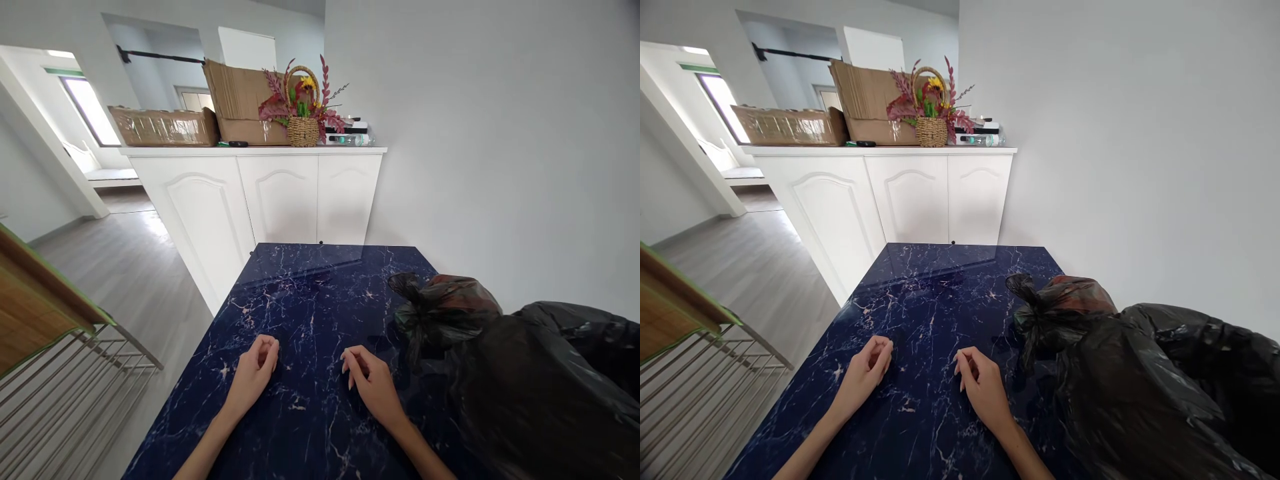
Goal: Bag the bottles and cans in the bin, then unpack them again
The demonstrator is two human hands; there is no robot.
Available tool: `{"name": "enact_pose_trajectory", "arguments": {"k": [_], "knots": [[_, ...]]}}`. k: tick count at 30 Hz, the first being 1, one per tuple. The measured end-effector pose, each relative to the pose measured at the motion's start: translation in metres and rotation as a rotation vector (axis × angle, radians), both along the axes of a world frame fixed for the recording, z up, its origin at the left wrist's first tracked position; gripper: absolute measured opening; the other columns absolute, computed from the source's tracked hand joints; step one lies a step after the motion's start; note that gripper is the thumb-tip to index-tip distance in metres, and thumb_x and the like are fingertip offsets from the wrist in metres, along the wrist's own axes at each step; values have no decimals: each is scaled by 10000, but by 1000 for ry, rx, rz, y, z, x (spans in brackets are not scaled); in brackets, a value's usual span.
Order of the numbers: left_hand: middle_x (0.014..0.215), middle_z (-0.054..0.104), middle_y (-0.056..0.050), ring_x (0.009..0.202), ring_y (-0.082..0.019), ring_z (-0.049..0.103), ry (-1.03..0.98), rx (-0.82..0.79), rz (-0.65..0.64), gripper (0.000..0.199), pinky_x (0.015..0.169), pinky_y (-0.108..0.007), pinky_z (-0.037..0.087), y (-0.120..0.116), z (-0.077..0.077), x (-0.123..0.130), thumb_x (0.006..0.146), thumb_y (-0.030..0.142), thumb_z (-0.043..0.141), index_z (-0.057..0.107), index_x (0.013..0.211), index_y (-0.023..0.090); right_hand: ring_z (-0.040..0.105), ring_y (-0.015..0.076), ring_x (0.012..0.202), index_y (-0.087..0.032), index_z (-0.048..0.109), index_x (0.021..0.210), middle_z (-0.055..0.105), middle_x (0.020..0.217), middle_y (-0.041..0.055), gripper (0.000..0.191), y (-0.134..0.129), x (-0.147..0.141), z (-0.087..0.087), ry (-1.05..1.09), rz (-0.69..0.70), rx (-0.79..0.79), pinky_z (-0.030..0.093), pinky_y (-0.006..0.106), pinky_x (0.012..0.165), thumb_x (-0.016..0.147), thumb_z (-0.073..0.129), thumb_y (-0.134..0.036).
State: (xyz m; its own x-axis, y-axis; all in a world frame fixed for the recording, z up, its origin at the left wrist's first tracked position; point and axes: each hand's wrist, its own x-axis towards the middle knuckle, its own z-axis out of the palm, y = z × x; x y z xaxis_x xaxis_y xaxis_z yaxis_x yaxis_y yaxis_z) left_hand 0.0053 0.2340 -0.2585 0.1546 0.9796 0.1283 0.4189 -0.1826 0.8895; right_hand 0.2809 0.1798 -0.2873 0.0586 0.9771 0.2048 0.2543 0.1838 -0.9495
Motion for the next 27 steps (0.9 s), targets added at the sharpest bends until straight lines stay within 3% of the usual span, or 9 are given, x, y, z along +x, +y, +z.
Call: {"name": "enact_pose_trajectory", "arguments": {"k": [16,27], "knots": [[650,489,54,574,-145,420,33,-22,-71,376,587,-268,346,-2,-4,0,1060,562,459,542,886,239,626,146,577,-226,680,980,671,797,6,419,2,1,-8,-32,27,-22,488,283,627,1104,485,-576],[657,533,56,554,-138,431,66,-39,-115,300,584,-266,345,-2,-4,-1,1060,470,441,535,888,243,632,141,578,-227,675,942,680,778,-1,419,1,1,-4,-64,34,-20,489,273,625,1109,484,-561]]}}
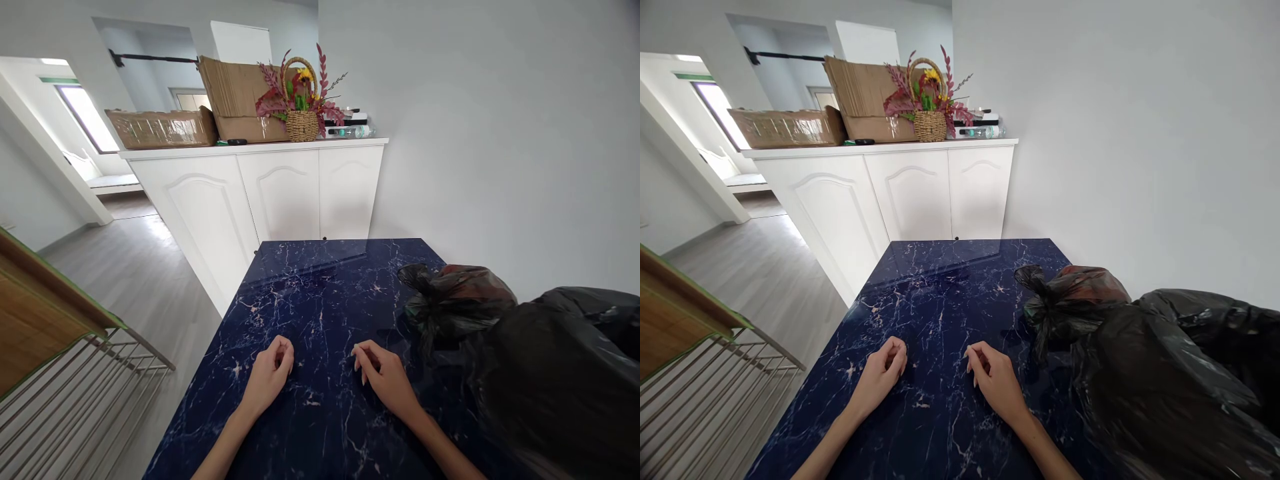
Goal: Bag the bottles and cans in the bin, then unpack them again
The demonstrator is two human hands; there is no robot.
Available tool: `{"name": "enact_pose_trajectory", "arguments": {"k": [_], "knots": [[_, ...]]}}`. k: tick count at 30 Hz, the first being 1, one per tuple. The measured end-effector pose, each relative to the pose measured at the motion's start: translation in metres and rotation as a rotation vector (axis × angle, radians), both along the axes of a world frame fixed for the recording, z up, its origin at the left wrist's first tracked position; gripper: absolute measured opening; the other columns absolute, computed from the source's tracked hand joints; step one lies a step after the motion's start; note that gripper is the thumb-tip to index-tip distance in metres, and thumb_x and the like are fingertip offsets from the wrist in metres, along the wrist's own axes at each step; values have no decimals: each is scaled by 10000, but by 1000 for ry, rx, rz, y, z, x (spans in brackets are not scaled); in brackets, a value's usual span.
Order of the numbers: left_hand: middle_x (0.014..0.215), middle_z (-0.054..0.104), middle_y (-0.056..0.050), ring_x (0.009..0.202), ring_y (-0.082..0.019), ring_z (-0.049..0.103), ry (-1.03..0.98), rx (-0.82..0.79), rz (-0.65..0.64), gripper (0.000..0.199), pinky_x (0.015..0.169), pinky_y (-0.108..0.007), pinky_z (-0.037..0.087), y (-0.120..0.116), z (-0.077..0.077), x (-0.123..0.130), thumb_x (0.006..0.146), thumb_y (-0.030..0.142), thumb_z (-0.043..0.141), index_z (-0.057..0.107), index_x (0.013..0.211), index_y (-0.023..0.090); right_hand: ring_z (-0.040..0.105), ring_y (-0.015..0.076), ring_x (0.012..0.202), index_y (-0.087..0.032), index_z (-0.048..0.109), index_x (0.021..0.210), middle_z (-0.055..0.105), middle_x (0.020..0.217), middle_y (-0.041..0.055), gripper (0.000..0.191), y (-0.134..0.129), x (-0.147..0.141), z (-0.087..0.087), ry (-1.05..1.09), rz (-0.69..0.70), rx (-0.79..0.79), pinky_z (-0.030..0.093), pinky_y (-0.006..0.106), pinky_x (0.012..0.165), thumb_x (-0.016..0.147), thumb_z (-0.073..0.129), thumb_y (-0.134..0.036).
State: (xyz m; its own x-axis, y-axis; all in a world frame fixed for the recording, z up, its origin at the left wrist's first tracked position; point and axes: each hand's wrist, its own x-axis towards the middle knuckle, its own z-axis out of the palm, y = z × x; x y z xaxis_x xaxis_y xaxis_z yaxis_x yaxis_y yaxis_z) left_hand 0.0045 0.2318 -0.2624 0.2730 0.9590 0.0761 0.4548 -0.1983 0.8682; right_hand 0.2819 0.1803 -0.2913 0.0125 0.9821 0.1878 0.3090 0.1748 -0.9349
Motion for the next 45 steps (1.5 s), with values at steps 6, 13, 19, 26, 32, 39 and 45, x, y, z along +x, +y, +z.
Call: {"name": "enact_pose_trajectory", "arguments": {"k": [6,13,19,26,32,39,45], "knots": [[664,544,56,557,-136,442,12,1,-7,263,590,-266,358,0,-1,-1,1048,420,440,517,868,244,636,140,579,-223,688,959,689,783,3,417,-1,-1,2,1,-10,10,491,273,618,1111,485,-553],[661,517,58,543,-136,432,21,10,-18,291,579,-270,366,1,-2,-1,1061,442,420,514,867,246,657,160,668,-237,695,1006,693,820,17,370,-6,5,10,10,-123,83,521,282,657,1118,484,-520],[656,519,54,567,-143,444,56,22,-6,313,599,-273,375,3,-3,0,1059,486,449,537,884,243,681,176,803,-255,716,1079,686,1030,66,276,-7,16,14,-175,-375,355,569,312,717,1122,485,-401],[671,513,45,604,-154,459,99,44,5,377,612,-272,371,3,-3,0,1064,553,449,564,890,239,694,163,854,-232,664,1307,345,1625,184,351,2,43,21,-137,-670,285,637,362,710,1063,557,-461],[671,524,38,608,-161,483,116,68,10,394,611,-269,388,4,-2,2,1061,576,463,589,899,240,636,99,646,-203,631,1366,204,1750,219,445,9,70,6,-157,-719,113,621,373,656,1024,563,-480],[666,561,32,592,-163,521,129,91,16,401,590,-262,394,3,2,4,1049,591,490,618,902,241,616,105,599,-193,633,1352,432,1593,227,432,16,71,-12,-176,-697,71,601,389,683,1017,534,-447],[657,543,38,574,-157,493,151,95,0,402,576,-266,370,1,5,4,1067,579,466,617,917,239,578,112,573,-207,646,1293,506,1503,218,377,13,62,-11,-168,-605,76,563,362,588,1040,515,-455]]}}
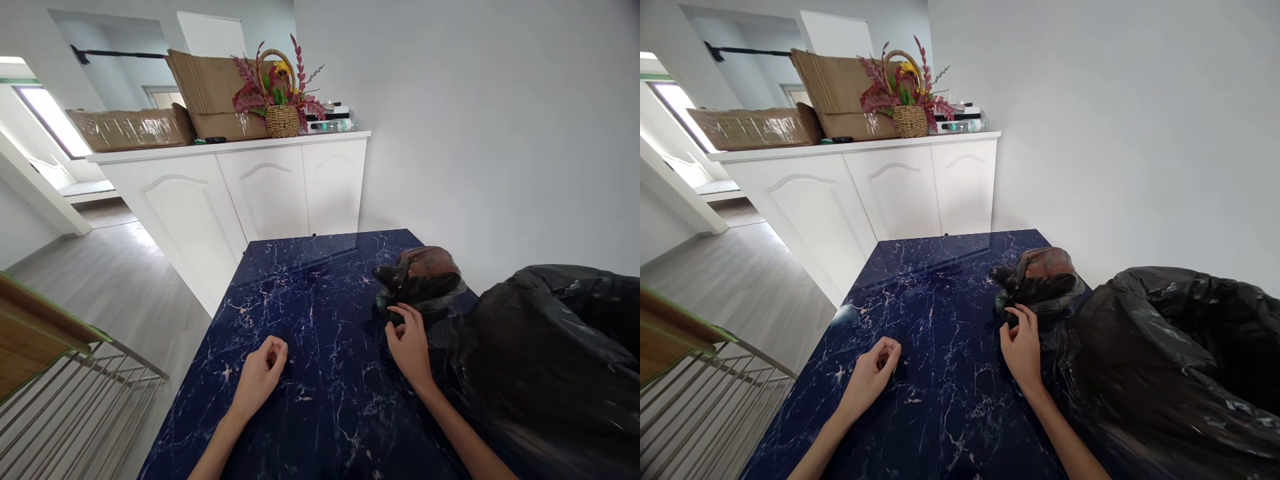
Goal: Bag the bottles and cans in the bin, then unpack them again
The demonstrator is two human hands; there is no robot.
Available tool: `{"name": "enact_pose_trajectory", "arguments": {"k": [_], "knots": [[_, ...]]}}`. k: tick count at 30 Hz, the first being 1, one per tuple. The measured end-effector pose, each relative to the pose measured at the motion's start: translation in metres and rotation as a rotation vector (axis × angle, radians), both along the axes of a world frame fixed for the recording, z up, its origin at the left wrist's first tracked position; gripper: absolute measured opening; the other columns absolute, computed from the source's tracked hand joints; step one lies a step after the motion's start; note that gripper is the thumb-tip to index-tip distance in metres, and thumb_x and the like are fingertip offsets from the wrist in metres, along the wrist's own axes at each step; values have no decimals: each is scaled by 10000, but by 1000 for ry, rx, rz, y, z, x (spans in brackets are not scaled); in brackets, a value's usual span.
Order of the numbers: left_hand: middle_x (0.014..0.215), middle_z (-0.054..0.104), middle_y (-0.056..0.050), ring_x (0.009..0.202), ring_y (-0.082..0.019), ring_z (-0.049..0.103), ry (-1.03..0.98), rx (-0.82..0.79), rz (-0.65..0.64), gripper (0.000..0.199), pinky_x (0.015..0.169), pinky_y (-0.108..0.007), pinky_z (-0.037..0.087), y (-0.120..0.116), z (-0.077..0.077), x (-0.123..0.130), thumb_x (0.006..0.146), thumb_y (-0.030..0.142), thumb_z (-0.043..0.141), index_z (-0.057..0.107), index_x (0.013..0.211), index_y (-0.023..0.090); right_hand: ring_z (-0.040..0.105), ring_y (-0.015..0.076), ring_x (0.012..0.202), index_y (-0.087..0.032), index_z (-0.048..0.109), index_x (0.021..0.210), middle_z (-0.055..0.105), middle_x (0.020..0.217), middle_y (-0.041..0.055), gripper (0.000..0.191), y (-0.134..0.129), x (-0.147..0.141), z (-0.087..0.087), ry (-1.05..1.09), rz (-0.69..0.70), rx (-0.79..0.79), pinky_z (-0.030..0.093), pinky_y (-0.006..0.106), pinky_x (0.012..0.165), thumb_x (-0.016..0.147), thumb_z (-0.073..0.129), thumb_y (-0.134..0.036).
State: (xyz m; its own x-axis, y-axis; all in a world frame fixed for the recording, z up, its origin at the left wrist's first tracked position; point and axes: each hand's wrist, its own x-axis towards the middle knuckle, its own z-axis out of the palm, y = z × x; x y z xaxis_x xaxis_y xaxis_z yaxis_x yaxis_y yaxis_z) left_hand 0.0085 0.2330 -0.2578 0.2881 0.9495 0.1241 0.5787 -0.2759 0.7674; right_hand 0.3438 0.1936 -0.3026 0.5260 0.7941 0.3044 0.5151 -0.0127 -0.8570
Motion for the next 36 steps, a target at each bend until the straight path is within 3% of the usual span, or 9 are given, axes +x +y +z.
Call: {"name": "enact_pose_trajectory", "arguments": {"k": [6,11,14,18,21,25,29,33,36], "knots": [[669,563,32,586,-159,514,36,41,-5,387,580,-265,379,1,-2,0,1072,558,465,609,904,240,543,108,550,-213,680,1171,590,1422,193,297,-4,-21,7,9,164,30,554,366,609,1052,514,-430],[700,608,26,597,-164,562,89,108,2,326,597,-275,409,-5,-2,4,1076,515,487,621,944,249,539,91,508,-227,679,1141,647,1394,165,274,-16,-57,17,119,393,35,517,309,512,1075,485,-409],[927,719,-32,714,-185,658,151,250,-41,259,670,-294,496,-9,-3,5,1078,469,509,655,1083,256,563,91,517,-238,659,1210,661,1409,157,267,-28,-78,23,226,612,8,517,286,508,1088,477,-391],[1149,753,-132,1012,-303,744,198,454,-69,315,872,-397,598,-10,-10,3,1057,456,568,670,1258,235,596,96,560,-291,635,1329,642,1468,137,288,-40,-89,25,87,813,6,536,294,575,1108,457,-338],[1216,753,-140,1166,-344,725,183,477,-128,327,972,-439,603,-10,-13,1,1044,420,604,671,1311,243,558,93,531,-306,626,1344,651,1461,129,291,-42,-88,22,-27,778,70,507,306,555,1120,439,-296],[1130,740,-108,1052,-294,740,66,369,-138,224,915,-394,619,-14,-13,6,1031,386,644,681,1207,253,578,115,546,-299,643,1304,703,1350,120,289,-39,-83,16,-60,583,200,503,323,557,1121,425,-247],[1113,719,-106,993,-262,731,-18,254,-154,183,863,-362,619,-17,-12,11,1056,361,608,667,1190,252,547,120,508,-304,654,1335,712,1316,121,309,-36,-81,15,-46,480,168,491,329,510,1123,429,-288],[1163,709,-110,1038,-261,723,13,282,-166,206,896,-372,616,-16,-16,9,1067,328,586,663,1244,255,598,149,545,-285,662,1316,760,1134,99,304,-34,-81,16,-10,487,104,520,323,543,1127,432,-348],[1259,714,-124,1177,-309,703,108,418,-156,271,986,-421,605,-15,-20,7,1044,321,629,670,1306,264,635,164,570,-280,668,1312,775,1006,64,304,-34,-82,17,3,587,60,517,308,546,1125,446,-371]]}}
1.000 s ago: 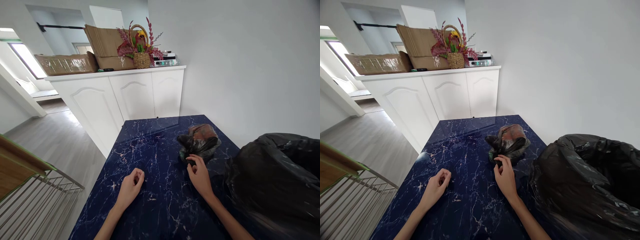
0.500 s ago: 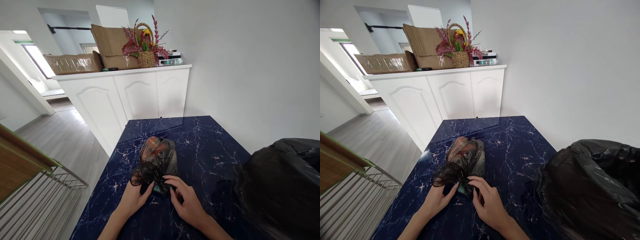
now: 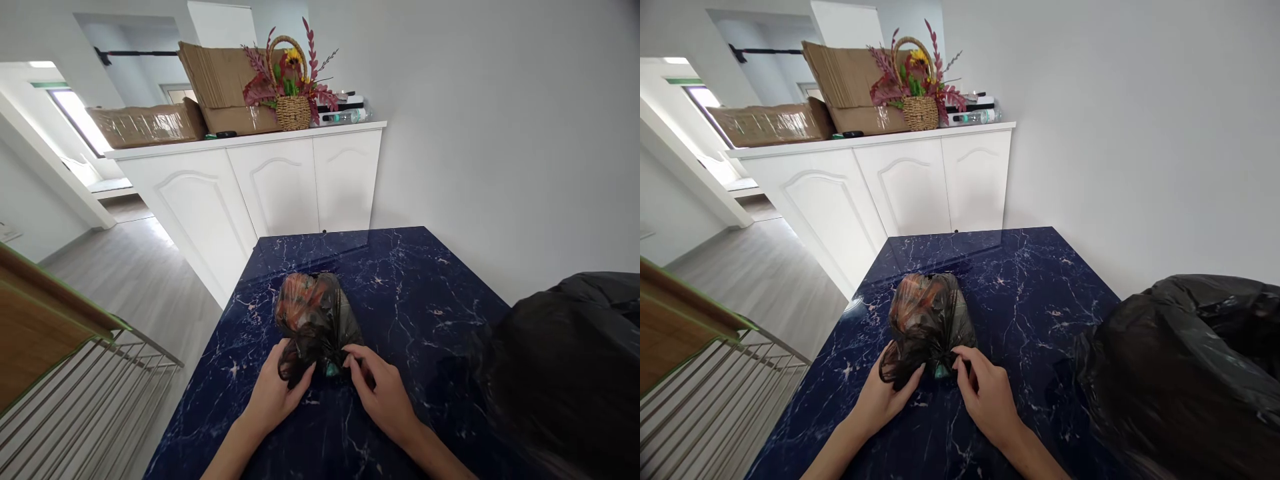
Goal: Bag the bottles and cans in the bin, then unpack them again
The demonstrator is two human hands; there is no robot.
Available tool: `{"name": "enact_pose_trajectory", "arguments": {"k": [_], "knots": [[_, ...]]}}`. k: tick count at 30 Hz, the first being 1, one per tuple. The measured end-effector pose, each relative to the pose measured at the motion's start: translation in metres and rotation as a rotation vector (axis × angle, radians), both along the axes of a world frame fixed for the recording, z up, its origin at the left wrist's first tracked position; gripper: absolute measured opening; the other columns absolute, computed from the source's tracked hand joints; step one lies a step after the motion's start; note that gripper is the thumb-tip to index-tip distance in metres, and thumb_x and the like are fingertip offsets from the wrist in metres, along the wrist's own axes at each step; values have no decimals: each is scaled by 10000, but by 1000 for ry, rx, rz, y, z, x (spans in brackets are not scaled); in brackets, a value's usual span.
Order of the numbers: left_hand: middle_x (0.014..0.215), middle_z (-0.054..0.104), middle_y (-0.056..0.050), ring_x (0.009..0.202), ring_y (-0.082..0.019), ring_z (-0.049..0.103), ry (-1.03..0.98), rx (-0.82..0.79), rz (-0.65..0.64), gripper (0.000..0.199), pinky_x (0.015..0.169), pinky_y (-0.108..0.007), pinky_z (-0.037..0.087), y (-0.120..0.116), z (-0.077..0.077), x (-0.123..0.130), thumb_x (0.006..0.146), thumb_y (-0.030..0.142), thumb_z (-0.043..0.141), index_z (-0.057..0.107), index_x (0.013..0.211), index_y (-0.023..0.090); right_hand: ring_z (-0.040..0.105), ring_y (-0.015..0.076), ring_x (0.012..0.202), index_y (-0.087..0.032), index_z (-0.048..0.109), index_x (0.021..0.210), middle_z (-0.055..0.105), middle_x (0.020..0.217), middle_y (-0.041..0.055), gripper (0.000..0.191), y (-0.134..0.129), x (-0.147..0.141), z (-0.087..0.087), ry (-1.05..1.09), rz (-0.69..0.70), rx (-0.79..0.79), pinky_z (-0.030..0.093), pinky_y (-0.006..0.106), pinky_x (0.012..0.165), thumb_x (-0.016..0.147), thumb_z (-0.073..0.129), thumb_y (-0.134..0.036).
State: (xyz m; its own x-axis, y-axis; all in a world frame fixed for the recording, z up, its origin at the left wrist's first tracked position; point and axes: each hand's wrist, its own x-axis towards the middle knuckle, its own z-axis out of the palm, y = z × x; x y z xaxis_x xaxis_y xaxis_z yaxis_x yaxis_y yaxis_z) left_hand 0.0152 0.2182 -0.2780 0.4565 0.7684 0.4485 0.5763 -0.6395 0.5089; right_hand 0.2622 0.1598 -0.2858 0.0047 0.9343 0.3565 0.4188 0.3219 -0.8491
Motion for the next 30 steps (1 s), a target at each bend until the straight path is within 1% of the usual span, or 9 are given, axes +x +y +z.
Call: {"name": "enact_pose_trajectory", "arguments": {"k": [3,6,8,10,15,17,22,26,30], "knots": [[1374,700,-147,1299,-360,657,70,124,4,428,1053,-478,585,0,-1,-1,1021,329,667,620,1441,259,647,149,574,-281,658,1351,788,1043,57,305,-2,-1,2,-33,153,-17,507,290,544,1122,473,-359],[1429,680,-174,1321,-382,651,112,140,3,545,1052,-505,590,-2,2,0,1000,359,692,564,1515,232,629,128,540,-284,653,1373,799,1052,52,306,-7,-2,5,-78,249,19,498,278,540,1118,487,-316],[1430,681,-184,1317,-392,657,128,139,-11,586,1055,-520,589,-3,5,2,971,390,721,567,1509,217,608,121,524,-288,680,1327,792,1030,50,290,-9,-2,8,-108,206,96,490,280,535,1113,484,-280],[1426,684,-185,1325,-399,655,145,134,-31,609,1081,-535,576,-4,8,3,942,416,747,578,1490,210,608,125,549,-282,700,1264,766,1009,56,263,-10,-1,12,-104,94,189,502,287,547,1098,499,-247],[1401,685,-203,1329,-408,655,174,85,-42,735,1111,-544,561,-6,11,4,924,425,748,489,1571,196,702,223,949,-294,697,1251,664,1100,92,257,-4,5,13,-72,-134,278,611,365,810,1074,532,-208],[1374,695,-202,1319,-408,659,176,63,-46,742,1108,-544,563,-6,12,4,922,419,743,479,1578,194,681,245,1042,-333,693,1309,612,1172,102,309,0,7,8,-114,-148,263,617,401,876,1080,525,-213],[1405,687,-179,1328,-408,656,129,29,-68,703,1051,-530,603,-7,17,6,914,409,737,508,1553,226,610,296,1160,-376,653,1401,491,1327,132,387,3,8,-1,-264,-89,239,623,477,914,1056,573,-221],[1351,712,-164,1295,-399,675,96,37,-72,716,1076,-549,587,-8,18,8,917,388,723,472,1571,239,572,336,1214,-321,672,1296,473,1304,146,282,1,6,-1,-319,-63,252,613,528,953,1024,644,-250],[1320,720,-158,1272,-392,680,50,24,-78,676,1084,-536,577,-7,15,8,897,354,727,520,1528,231,581,318,1153,-286,653,1169,488,1206,131,141,2,7,0,-305,-79,281,610,516,928,1034,643,-247]]}}
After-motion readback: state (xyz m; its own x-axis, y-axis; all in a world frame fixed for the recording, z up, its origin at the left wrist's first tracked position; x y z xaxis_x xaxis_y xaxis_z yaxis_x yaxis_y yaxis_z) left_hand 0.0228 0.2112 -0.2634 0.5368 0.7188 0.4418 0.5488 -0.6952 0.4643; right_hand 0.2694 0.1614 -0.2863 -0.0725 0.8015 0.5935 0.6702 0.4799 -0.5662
